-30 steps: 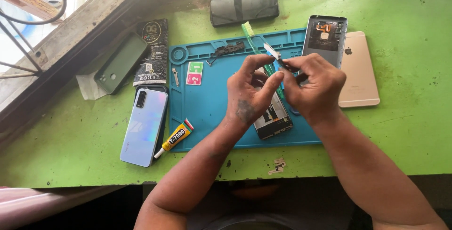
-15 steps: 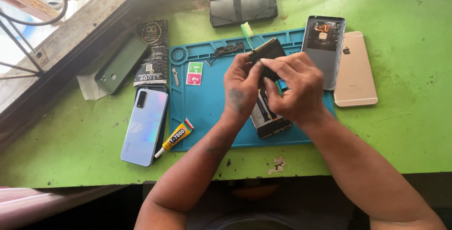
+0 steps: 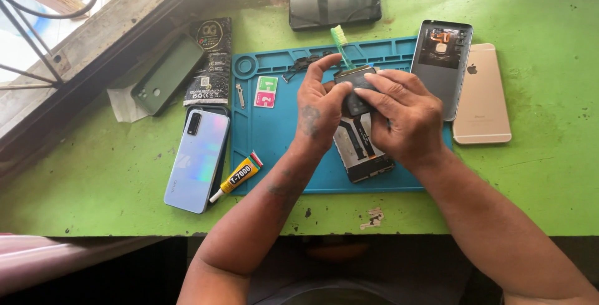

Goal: The person removes the back cover of a smartphone, then uses a screwdriver to unscrew and remove the battery and motherboard. The components are placed on a blue mat on the workbench.

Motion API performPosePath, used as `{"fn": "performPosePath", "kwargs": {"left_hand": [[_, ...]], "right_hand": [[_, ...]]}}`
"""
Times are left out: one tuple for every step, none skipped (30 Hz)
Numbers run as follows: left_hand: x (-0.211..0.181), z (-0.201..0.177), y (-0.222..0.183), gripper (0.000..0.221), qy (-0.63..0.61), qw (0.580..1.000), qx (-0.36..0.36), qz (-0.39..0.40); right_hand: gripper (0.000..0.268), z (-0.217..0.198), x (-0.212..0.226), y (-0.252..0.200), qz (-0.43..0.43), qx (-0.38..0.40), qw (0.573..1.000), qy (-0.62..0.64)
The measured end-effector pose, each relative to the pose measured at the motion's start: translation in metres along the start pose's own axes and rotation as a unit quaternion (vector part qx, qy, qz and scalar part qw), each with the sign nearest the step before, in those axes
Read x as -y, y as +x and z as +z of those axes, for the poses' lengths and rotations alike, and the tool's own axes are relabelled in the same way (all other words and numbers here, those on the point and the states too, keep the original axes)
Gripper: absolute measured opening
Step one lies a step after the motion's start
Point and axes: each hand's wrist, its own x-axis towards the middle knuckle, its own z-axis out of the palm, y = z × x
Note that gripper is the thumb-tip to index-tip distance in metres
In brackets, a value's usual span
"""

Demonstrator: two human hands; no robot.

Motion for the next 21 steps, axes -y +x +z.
{"fn": "performPosePath", "kwargs": {"left_hand": [[0.001, 0.0, 0.0, 0.047, 0.0, 1.0, -0.001, -0.001], [0.002, -0.001, 0.001, 0.048, 0.003, 1.0, 0.003, 0.0], [0.003, -0.001, 0.001, 0.048, 0.007, 1.0, 0.007, 0.001], [-0.002, -0.002, 0.002, 0.048, 0.005, 1.0, 0.007, -0.002], [-0.007, -0.003, 0.002, 0.042, 0.062, 0.997, -0.025, 0.047], [-0.014, -0.005, 0.003, 0.038, 0.119, 0.986, -0.058, 0.098], [-0.014, -0.01, 0.008, 0.038, 0.118, 0.986, -0.06, 0.099], [-0.015, -0.015, 0.012, 0.036, 0.129, 0.979, -0.091, 0.131], [-0.015, -0.021, 0.016, 0.034, 0.139, 0.969, -0.121, 0.162], [-0.022, -0.02, 0.013, 0.034, 0.139, 0.969, -0.124, 0.161], [-0.029, -0.018, 0.01, 0.031, 0.155, 0.967, -0.136, 0.152], [-0.035, -0.015, 0.009, 0.029, 0.169, 0.964, -0.146, 0.145], [-0.036, -0.013, 0.008, 0.029, 0.168, 0.964, -0.146, 0.145], [-0.036, -0.012, 0.006, 0.03, 0.169, 0.965, -0.14, 0.142], [-0.037, -0.01, 0.003, 0.031, 0.169, 0.967, -0.134, 0.138], [-0.035, -0.011, 0.003, 0.031, 0.169, 0.966, -0.136, 0.137], [-0.034, -0.01, 0.003, 0.031, 0.164, 0.967, -0.133, 0.139], [-0.032, -0.009, 0.004, 0.032, 0.159, 0.969, -0.127, 0.143], [-0.032, -0.01, 0.004, 0.032, 0.158, 0.969, -0.128, 0.142], [-0.032, -0.011, 0.004, 0.032, 0.161, 0.969, -0.127, 0.141], [-0.031, -0.011, 0.005, 0.033, 0.163, 0.968, -0.127, 0.139]], "right_hand": [[0.031, 0.001, 0.002, 0.0, 0.001, 0.001, 1.0, 0.001], [0.03, 0.002, 0.004, 0.001, 0.001, -0.01, 0.999, 0.035], [0.03, 0.003, 0.006, 0.002, 0.001, -0.021, 0.997, 0.068], [0.03, 0.001, 0.006, 0.002, 0.002, -0.019, 0.998, 0.068], [0.029, -0.002, 0.007, 0.002, 0.008, -0.021, 0.996, 0.09], [0.028, -0.002, 0.007, 0.004, 0.012, -0.025, 0.993, 0.114], [0.028, -0.005, 0.006, 0.002, 0.01, -0.024, 0.993, 0.115], [0.028, -0.006, 0.005, 0.001, 0.008, -0.018, 0.992, 0.121], [0.028, -0.007, 0.005, -0.002, 0.006, -0.012, 0.992, 0.128], [0.028, -0.009, 0.006, -0.005, 0.006, -0.01, 0.991, 0.13], [0.026, -0.011, 0.008, -0.008, -0.007, 0.024, 0.991, 0.129], [0.026, -0.014, 0.007, -0.01, -0.022, 0.057, 0.99, 0.124], [0.026, -0.015, 0.01, -0.01, -0.023, 0.058, 0.99, 0.123], [0.026, -0.016, 0.014, -0.01, -0.029, 0.06, 0.989, 0.135], [0.027, -0.017, 0.018, -0.011, -0.035, 0.063, 0.987, 0.147], [0.027, -0.017, 0.018, -0.016, -0.035, 0.065, 0.986, 0.149], [0.025, -0.017, 0.018, -0.021, -0.034, 0.072, 0.986, 0.148], [0.023, -0.017, 0.017, -0.026, -0.032, 0.079, 0.986, 0.145], [0.023, -0.017, 0.016, -0.028, -0.032, 0.08, 0.986, 0.145], [0.02, -0.016, 0.015, -0.031, -0.026, 0.063, 0.989, 0.131], [0.017, -0.015, 0.014, -0.033, -0.02, 0.046, 0.992, 0.118]]}}
